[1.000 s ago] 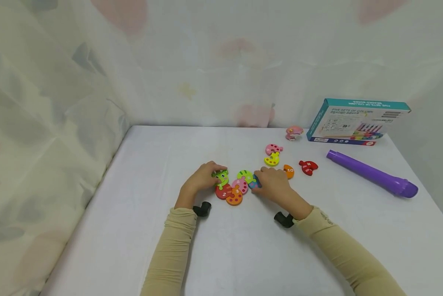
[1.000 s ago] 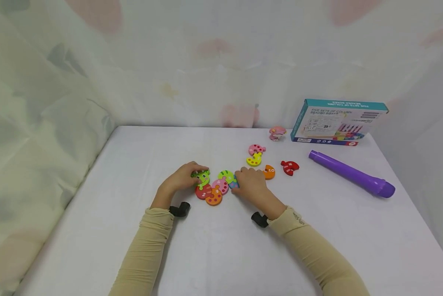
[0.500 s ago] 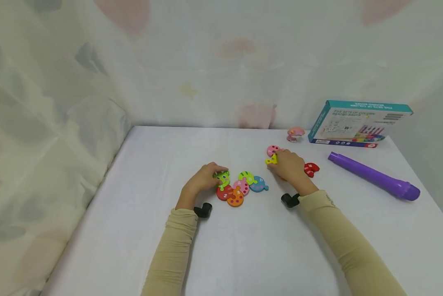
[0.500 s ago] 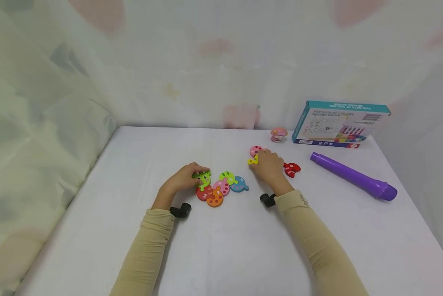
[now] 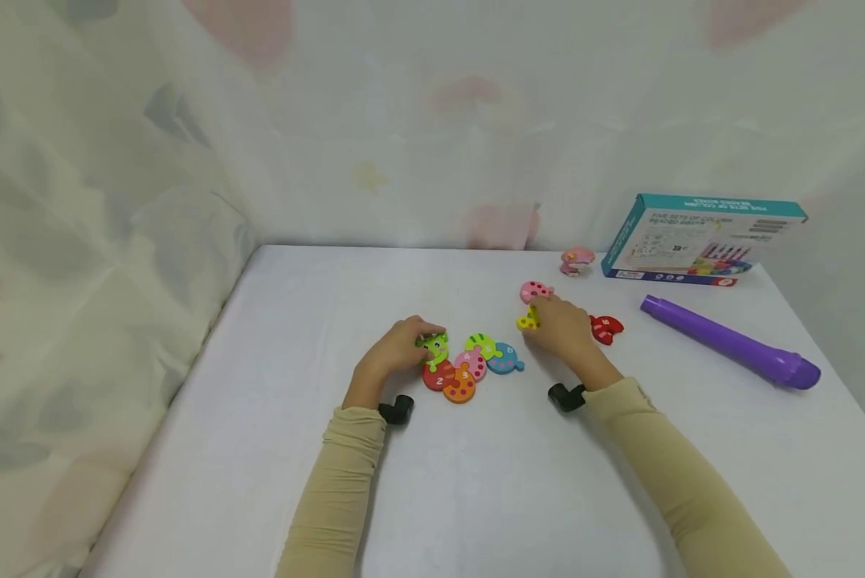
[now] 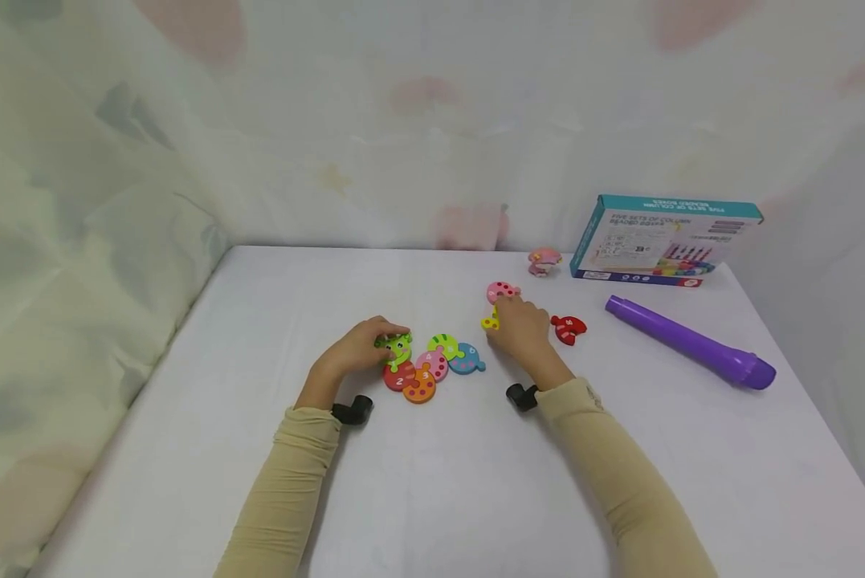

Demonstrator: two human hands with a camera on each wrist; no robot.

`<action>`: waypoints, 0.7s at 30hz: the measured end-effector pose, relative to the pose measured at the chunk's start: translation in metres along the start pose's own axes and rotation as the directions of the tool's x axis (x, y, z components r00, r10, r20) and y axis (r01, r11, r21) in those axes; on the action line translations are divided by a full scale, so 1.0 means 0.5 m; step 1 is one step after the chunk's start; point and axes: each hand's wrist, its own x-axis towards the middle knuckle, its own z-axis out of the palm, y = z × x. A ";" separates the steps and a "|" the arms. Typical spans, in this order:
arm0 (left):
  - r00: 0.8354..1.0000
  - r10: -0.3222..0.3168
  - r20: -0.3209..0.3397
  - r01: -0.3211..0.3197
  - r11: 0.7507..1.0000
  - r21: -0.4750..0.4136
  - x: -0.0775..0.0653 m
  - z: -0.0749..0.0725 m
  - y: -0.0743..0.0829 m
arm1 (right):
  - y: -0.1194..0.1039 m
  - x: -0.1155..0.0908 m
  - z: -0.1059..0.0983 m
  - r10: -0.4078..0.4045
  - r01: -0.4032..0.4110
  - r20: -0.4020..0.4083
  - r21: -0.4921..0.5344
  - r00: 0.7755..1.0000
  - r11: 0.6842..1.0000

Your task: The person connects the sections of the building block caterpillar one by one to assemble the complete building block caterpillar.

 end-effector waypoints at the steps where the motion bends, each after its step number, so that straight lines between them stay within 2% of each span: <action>1: 1.000 -0.002 0.000 0.002 1.000 0.000 0.000 0.000 0.000 | -0.001 -0.004 0.000 -0.006 0.006 -0.013 -0.005 1.000 1.000; 5: 1.000 -0.011 0.001 0.011 1.000 -0.004 0.002 0.000 -0.001 | -0.008 -0.032 -0.003 -0.031 0.030 -0.073 -0.017 0.997 0.999; 11: 1.000 -0.016 0.001 0.016 1.000 0.002 0.002 0.002 -0.002 | -0.017 -0.087 -0.005 -0.117 0.117 -0.128 -0.007 0.985 0.993; 21: 1.000 -0.017 0.008 0.017 1.000 0.002 0.003 0.001 0.000 | -0.022 -0.152 0.011 -0.228 0.227 -0.112 -0.028 0.967 0.974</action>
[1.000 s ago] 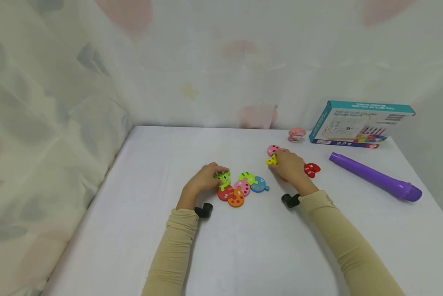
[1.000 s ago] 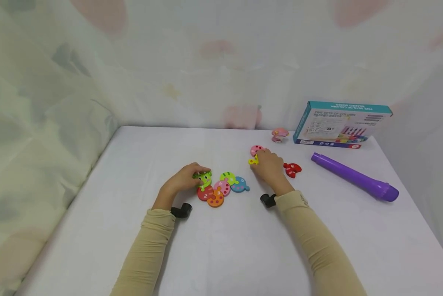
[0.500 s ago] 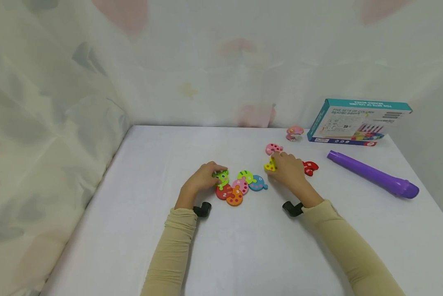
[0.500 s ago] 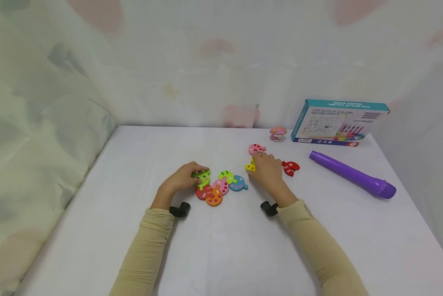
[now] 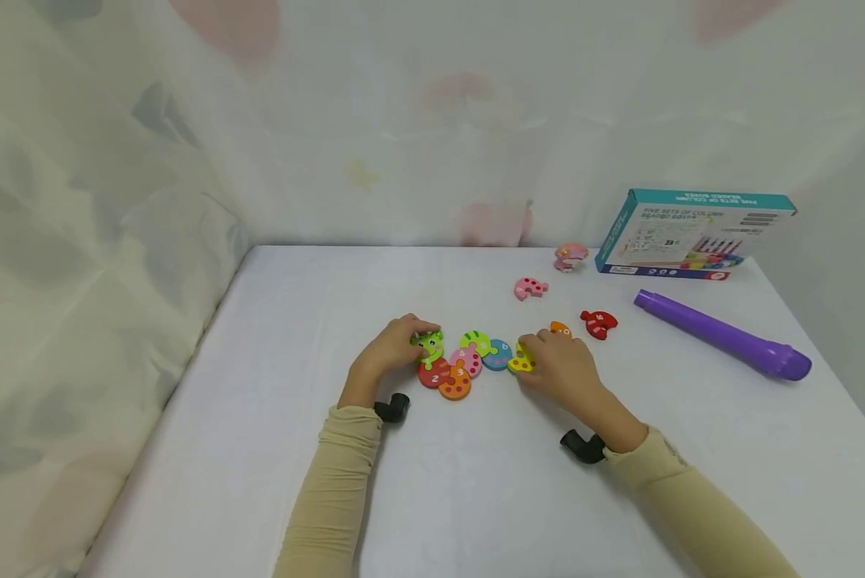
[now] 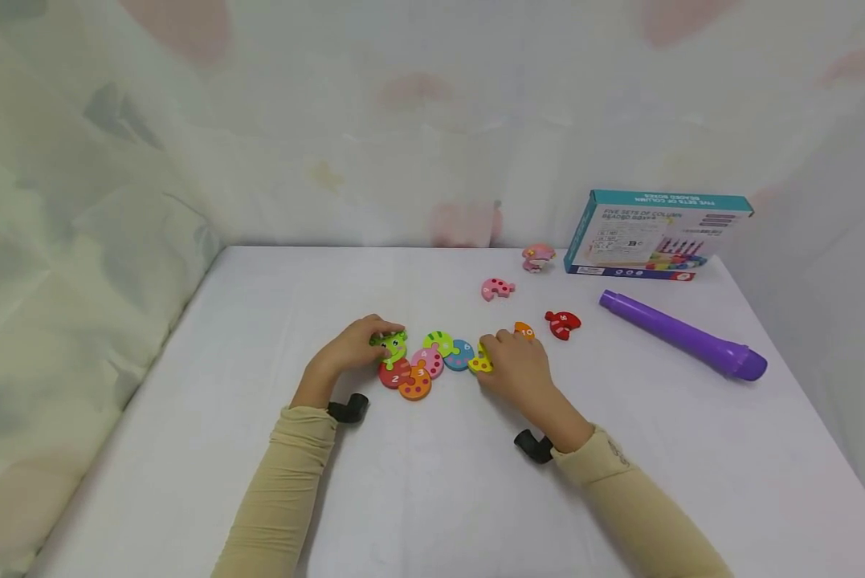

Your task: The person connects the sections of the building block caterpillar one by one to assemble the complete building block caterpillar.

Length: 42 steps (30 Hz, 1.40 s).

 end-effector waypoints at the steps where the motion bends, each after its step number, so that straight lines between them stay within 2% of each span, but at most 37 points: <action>1: 1.000 0.002 0.000 -0.002 1.000 0.002 0.000 0.000 0.000 | 0.000 -0.003 0.002 -0.006 0.006 0.005 0.000 1.000 1.000; 18: 0.999 0.043 -0.009 -0.043 0.999 -0.003 0.002 0.002 -0.004 | -0.008 -0.010 0.004 -0.056 0.056 -0.020 -0.010 0.998 0.998; 33: 0.999 0.039 -0.012 -0.039 0.999 -0.009 0.001 0.001 -0.007 | -0.007 -0.005 0.002 -0.038 0.038 0.009 -0.035 0.999 0.999; 38: 0.999 0.041 -0.014 -0.041 0.999 -0.014 0.001 0.001 -0.007 | 0.008 0.010 -0.017 0.000 0.001 0.021 -0.044 1.000 0.999; 42: 0.999 0.051 -0.015 -0.051 0.999 -0.014 0.001 0.000 -0.006 | 0.043 0.041 -0.040 0.013 -0.013 0.015 -0.027 1.000 1.000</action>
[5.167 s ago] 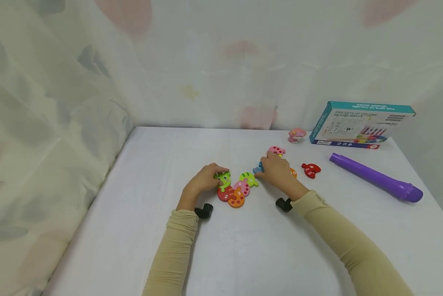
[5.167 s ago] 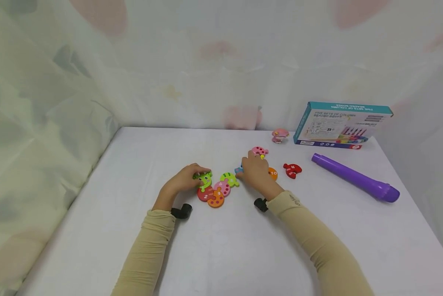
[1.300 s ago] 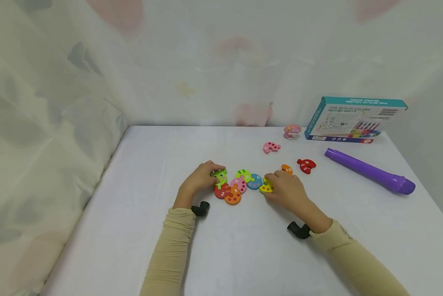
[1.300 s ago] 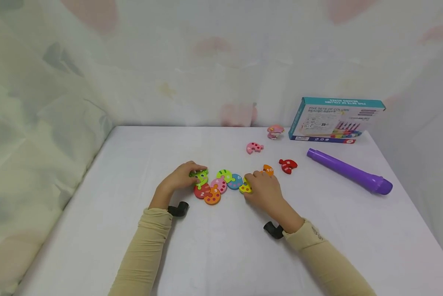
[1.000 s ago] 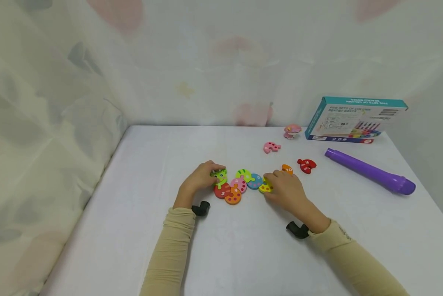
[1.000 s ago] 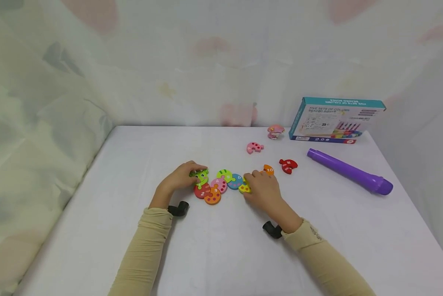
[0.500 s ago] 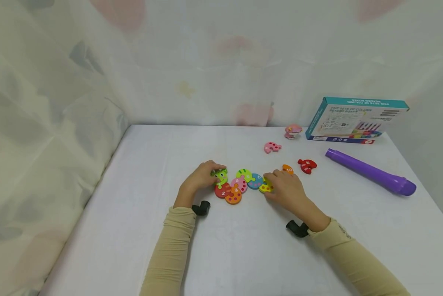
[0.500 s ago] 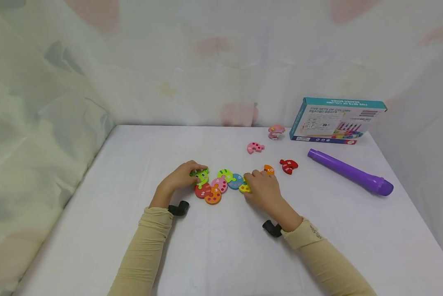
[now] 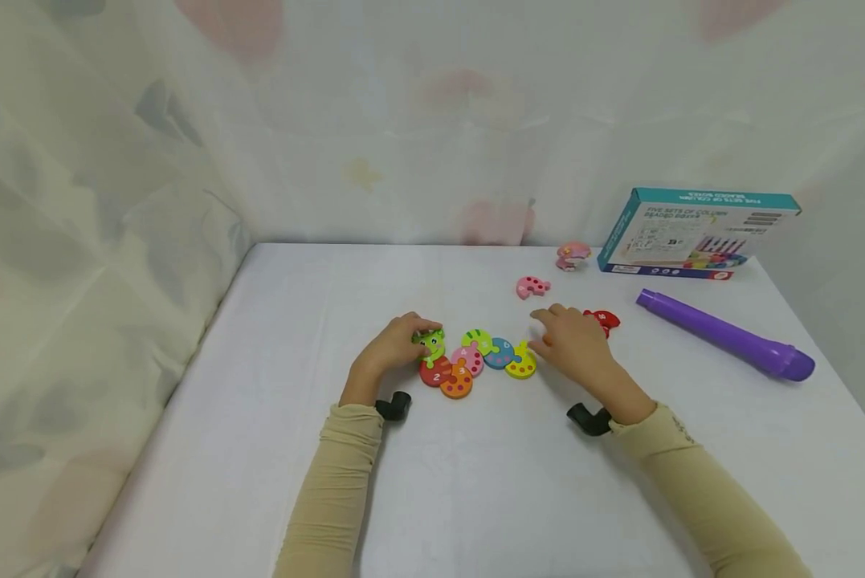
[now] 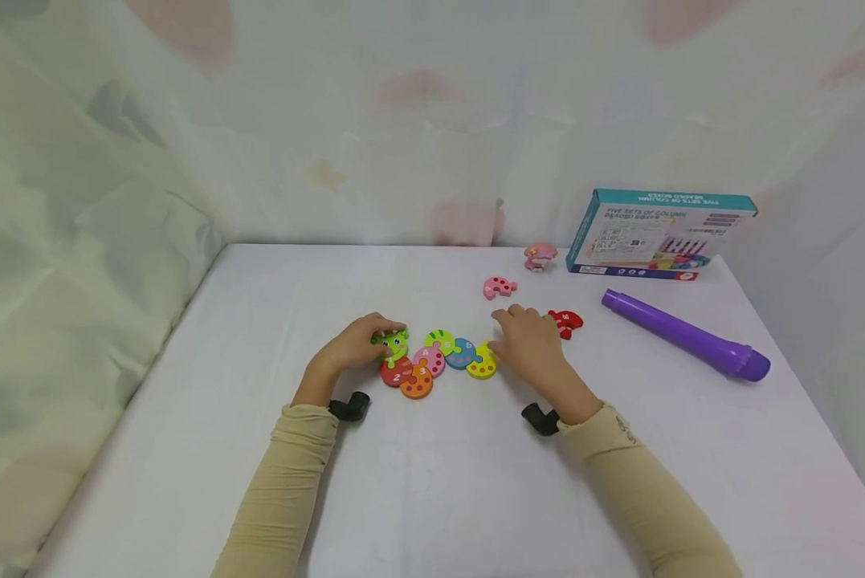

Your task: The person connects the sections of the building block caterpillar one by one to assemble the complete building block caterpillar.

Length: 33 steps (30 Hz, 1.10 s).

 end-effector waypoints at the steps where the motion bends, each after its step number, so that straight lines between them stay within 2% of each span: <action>1: 1.000 0.004 0.000 -0.004 1.000 0.002 0.001 0.000 0.001 | 0.012 0.008 -0.005 0.002 -0.002 0.004 0.005 1.000 1.000; 6: 1.000 0.013 0.015 -0.013 1.000 0.011 0.004 0.002 0.004 | 0.068 0.028 -0.014 0.044 -0.045 0.097 0.004 0.994 0.999; 11: 1.000 0.004 0.016 -0.004 1.000 0.012 0.005 0.000 0.012 | 0.091 0.021 -0.003 0.096 -0.098 0.168 0.003 0.981 0.995; 21: 1.000 -0.014 0.015 0.014 1.000 0.014 0.004 0.000 0.010 | 0.092 0.012 0.014 0.120 -0.128 0.135 0.057 0.984 0.990; 25: 1.000 -0.014 0.017 0.014 1.000 0.014 0.003 0.001 0.003 | 0.112 0.005 0.006 0.141 -0.145 0.046 0.083 0.989 0.986; 28: 1.000 -0.010 0.013 0.010 1.000 0.017 0.003 0.000 -0.001 | 0.145 -0.001 0.001 0.157 -0.155 -0.020 0.083 0.987 0.984; 30: 1.000 -0.007 0.014 0.007 1.000 0.015 0.004 0.000 -0.003 | 0.169 -0.004 0.000 0.147 -0.145 -0.005 0.105 0.989 0.984; 33: 1.000 -0.001 0.016 0.000 1.000 0.015 0.006 0.001 -0.005 | 0.196 -0.008 -0.001 0.119 -0.133 0.092 0.171 0.989 0.976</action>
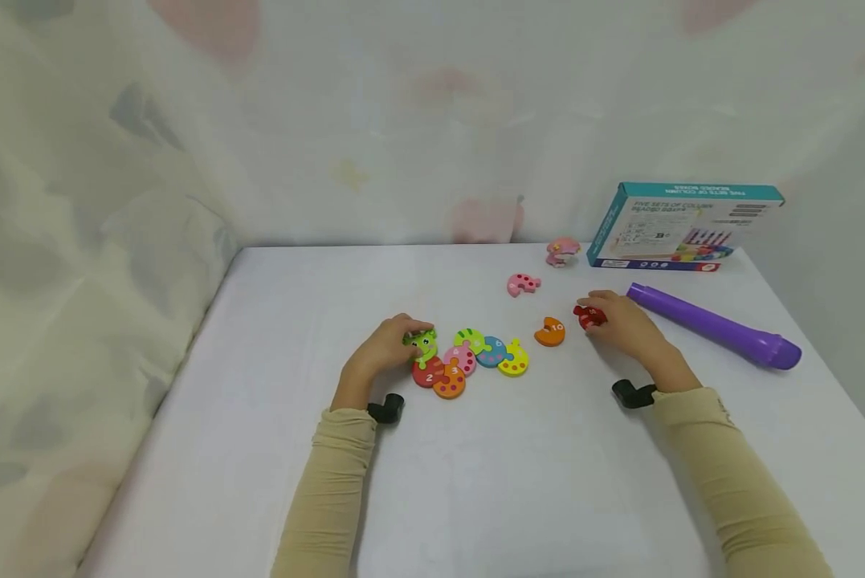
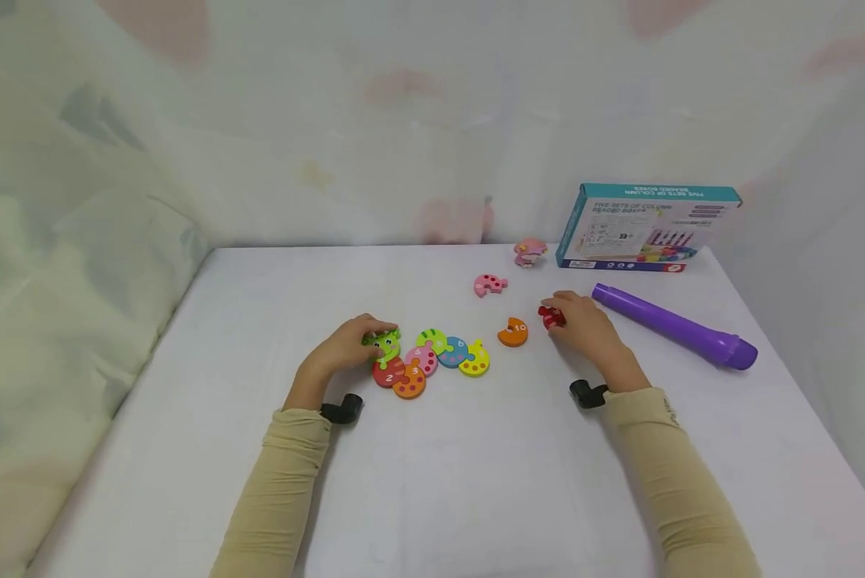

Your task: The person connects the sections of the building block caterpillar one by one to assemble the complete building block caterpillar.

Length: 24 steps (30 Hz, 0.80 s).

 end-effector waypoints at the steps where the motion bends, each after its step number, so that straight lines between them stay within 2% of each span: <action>1: 1.000 0.000 0.001 0.000 1.000 -0.001 0.000 0.000 0.000 | 0.005 0.001 -0.001 -0.005 0.004 0.035 0.024 0.999 1.000; 4: 1.000 0.000 0.001 0.000 1.000 0.002 -0.001 -0.001 -0.001 | 0.012 0.002 0.001 0.005 -0.009 0.093 0.036 0.996 0.999; 9: 1.000 0.002 0.003 -0.002 1.000 0.002 0.001 0.000 0.000 | -0.001 -0.008 0.001 0.083 -0.078 0.081 -0.057 0.993 0.995; 13: 1.000 0.002 0.004 -0.002 1.000 0.000 0.001 0.001 0.001 | -0.019 -0.035 -0.005 0.130 -0.123 0.093 -0.075 0.987 0.990; 19: 1.000 -0.001 0.006 0.001 1.000 0.006 0.004 -0.002 0.003 | -0.035 -0.073 -0.011 0.027 -0.027 0.081 -0.009 0.996 1.000; 24: 1.000 -0.001 0.006 0.001 1.000 0.007 0.004 0.001 -0.003 | -0.026 -0.059 0.003 -0.079 0.081 0.096 -0.018 0.992 0.997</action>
